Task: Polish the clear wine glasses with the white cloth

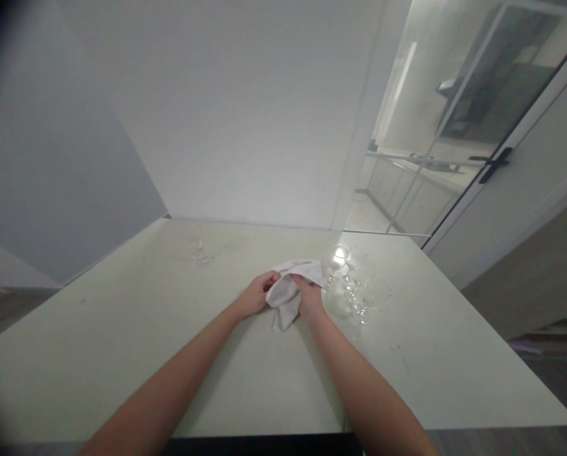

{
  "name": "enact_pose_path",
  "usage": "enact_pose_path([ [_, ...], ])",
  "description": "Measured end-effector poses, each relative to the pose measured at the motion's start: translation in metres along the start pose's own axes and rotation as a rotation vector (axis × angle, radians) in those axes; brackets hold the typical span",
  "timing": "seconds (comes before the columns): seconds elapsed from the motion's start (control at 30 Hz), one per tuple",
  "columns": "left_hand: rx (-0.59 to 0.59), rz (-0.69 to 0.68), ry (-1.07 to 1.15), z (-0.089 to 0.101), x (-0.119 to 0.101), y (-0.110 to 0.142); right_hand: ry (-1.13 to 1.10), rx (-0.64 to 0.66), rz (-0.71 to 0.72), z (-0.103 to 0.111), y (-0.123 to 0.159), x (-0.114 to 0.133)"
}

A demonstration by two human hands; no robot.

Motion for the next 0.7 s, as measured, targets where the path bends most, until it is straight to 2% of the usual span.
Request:
enact_pose_path([
  [0.13,0.033,0.184,0.194,0.001,0.001,0.003,0.015,0.128,-0.070,-0.001,0.003,0.002],
  [0.2,-0.005,0.160,0.161,0.005,-0.001,0.003,0.062,0.186,-0.087,0.000,0.005,0.004],
  [0.27,-0.047,0.072,0.058,0.009,-0.003,0.004,0.120,0.184,-0.051,0.001,0.005,0.006],
  [0.4,-0.006,-0.091,-0.183,0.010,-0.007,0.003,0.230,0.147,0.048,0.003,0.002,0.009],
  [0.47,-0.001,-0.072,-0.186,0.009,-0.006,0.003,0.278,0.150,0.082,0.005,0.000,0.009],
  [0.6,0.034,0.064,0.016,0.006,-0.001,0.003,0.380,0.214,0.141,0.008,-0.002,0.008],
  [0.7,0.017,0.047,-0.059,0.009,-0.003,0.004,0.396,0.211,0.155,0.010,-0.005,0.004],
])
Point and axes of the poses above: each hand's wrist, its own y-axis away from the middle knuckle, its own z-axis out of the back of the hand, x = y × z, the point moved 2 cm from there along -y, towards the middle knuckle, and after that the axes turned 11 degrees about -z, right-handed, at the moved point
